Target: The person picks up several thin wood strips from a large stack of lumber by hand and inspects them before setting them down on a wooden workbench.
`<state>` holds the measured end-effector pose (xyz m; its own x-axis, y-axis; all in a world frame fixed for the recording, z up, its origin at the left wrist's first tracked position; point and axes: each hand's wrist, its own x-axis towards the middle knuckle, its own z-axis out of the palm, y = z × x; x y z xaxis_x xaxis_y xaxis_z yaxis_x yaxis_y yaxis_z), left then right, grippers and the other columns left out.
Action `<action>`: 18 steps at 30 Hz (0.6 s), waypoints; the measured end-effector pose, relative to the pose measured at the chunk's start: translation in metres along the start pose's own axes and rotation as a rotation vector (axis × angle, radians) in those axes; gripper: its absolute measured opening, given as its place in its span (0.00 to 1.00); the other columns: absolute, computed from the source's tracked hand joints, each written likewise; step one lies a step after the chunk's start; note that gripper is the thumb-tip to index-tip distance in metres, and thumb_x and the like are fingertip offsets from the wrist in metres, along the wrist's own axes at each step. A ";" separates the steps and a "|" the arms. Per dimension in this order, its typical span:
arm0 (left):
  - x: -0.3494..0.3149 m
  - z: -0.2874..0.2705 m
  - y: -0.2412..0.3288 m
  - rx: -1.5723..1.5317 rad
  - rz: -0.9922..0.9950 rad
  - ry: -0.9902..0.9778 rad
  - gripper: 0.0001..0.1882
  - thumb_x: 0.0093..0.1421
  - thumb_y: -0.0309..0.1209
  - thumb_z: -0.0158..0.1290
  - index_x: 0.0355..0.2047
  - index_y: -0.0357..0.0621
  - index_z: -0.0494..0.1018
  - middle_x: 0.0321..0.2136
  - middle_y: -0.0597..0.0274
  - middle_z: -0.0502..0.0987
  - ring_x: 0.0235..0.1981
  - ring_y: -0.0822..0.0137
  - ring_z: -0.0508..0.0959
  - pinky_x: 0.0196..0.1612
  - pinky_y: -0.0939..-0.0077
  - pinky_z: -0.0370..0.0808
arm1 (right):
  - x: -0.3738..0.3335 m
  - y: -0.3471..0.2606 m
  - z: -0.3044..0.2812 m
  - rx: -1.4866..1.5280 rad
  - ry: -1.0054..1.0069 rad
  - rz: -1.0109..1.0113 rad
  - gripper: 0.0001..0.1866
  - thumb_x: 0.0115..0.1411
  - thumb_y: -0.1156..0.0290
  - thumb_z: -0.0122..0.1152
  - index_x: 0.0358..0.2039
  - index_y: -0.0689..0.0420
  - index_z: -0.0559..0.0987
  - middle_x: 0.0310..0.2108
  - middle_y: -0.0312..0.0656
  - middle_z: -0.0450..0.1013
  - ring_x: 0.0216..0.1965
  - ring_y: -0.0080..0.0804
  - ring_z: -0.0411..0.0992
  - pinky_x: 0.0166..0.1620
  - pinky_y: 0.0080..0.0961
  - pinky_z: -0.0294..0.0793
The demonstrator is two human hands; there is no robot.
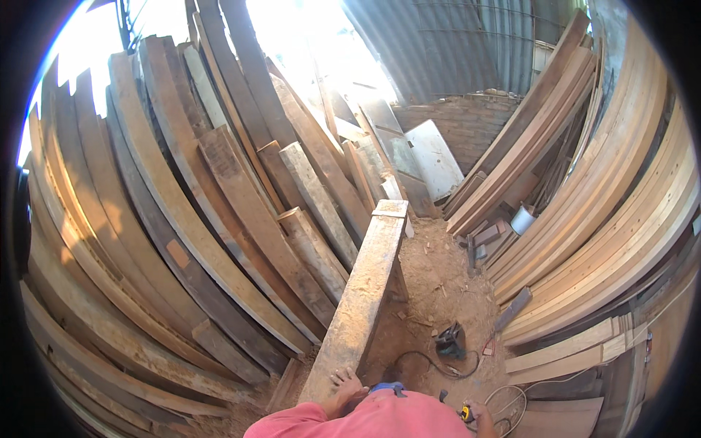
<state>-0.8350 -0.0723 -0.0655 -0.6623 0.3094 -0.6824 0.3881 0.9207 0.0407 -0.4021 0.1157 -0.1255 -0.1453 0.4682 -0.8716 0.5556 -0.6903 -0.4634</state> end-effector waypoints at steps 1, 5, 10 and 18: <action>0.002 -0.001 0.008 -0.026 -0.049 -0.038 0.58 0.50 0.55 0.58 0.68 0.49 0.32 0.65 0.27 0.32 0.64 0.25 0.32 0.60 0.29 0.44 | -0.001 0.008 -0.002 -0.035 0.003 0.014 0.13 0.57 0.59 0.56 0.29 0.56 0.76 0.21 0.41 0.73 0.21 0.36 0.73 0.26 0.35 0.75; 0.001 -0.006 0.047 -0.062 -0.065 -0.067 0.50 0.50 0.57 0.56 0.65 0.42 0.50 0.64 0.28 0.37 0.63 0.24 0.41 0.59 0.29 0.49 | -0.005 0.024 0.008 -0.127 -0.010 0.030 0.14 0.56 0.58 0.58 0.28 0.56 0.78 0.20 0.40 0.72 0.22 0.34 0.73 0.26 0.34 0.73; 0.037 0.007 0.087 -0.162 0.872 -0.554 0.33 0.57 0.48 0.50 0.55 0.34 0.66 0.53 0.43 0.70 0.56 0.54 0.69 0.58 0.66 0.64 | -0.021 0.032 0.033 -0.109 0.058 0.018 0.15 0.55 0.57 0.59 0.29 0.58 0.79 0.21 0.41 0.73 0.23 0.34 0.73 0.26 0.34 0.73; 0.080 -0.012 0.135 0.077 1.280 -0.599 0.30 0.52 0.46 0.54 0.53 0.42 0.70 0.51 0.43 0.71 0.52 0.47 0.71 0.52 0.58 0.69 | -0.046 0.052 0.095 -0.020 0.167 0.025 0.18 0.54 0.56 0.60 0.30 0.59 0.80 0.22 0.43 0.75 0.24 0.35 0.74 0.27 0.34 0.73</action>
<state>-0.8431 0.0798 -0.1057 0.5291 0.7443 -0.4075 0.5509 0.0639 0.8321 -0.4445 0.0055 -0.1245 0.0057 0.5369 -0.8436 0.5738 -0.6927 -0.4369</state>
